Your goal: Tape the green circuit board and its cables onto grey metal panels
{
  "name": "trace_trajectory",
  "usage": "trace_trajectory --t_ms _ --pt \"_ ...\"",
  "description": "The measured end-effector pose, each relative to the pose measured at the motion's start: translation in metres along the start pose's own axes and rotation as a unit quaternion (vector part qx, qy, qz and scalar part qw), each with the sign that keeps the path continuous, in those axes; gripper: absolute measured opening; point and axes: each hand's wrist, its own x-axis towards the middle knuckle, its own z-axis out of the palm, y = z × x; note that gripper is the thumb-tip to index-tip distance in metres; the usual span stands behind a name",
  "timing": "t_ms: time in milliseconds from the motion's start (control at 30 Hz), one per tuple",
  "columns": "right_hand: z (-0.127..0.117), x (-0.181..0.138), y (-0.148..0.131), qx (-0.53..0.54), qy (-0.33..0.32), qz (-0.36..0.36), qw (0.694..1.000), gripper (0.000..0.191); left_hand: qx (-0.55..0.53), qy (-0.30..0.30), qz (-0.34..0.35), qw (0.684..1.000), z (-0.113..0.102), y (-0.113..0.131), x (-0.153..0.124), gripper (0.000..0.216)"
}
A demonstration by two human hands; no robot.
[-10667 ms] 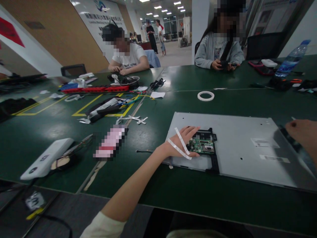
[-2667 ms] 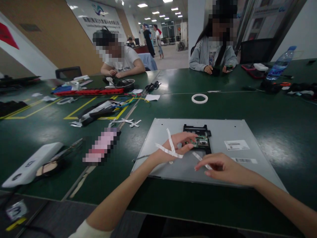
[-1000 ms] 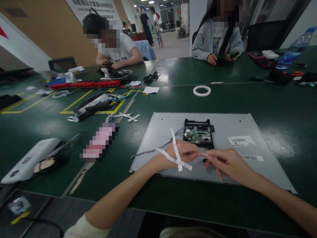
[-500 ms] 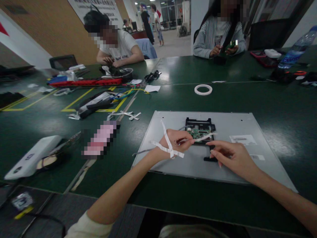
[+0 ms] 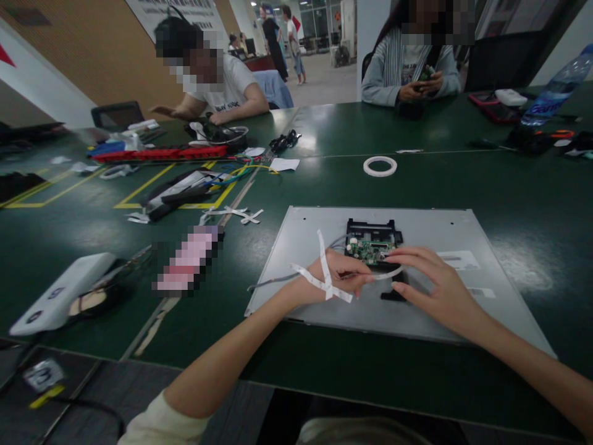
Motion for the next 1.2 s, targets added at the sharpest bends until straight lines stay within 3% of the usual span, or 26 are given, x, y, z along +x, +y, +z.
trace_trajectory --t_ms 167,567,933,1200 --pt "0.002 0.000 0.000 0.025 -0.040 0.052 0.998 0.016 0.014 0.021 -0.025 0.999 -0.001 0.001 0.002 0.022" --pt "0.000 0.000 -0.004 0.057 -0.050 0.127 0.989 0.019 0.006 0.134 -0.107 0.985 0.001 -0.013 0.004 0.024" --pt "0.001 -0.002 -0.001 0.025 -0.043 0.151 0.987 0.042 0.136 0.162 -0.042 0.976 0.001 -0.015 0.006 0.040" --pt "0.001 -0.002 -0.004 -0.009 -0.032 0.116 0.993 0.043 0.178 0.162 0.000 0.971 0.002 -0.017 0.006 0.044"
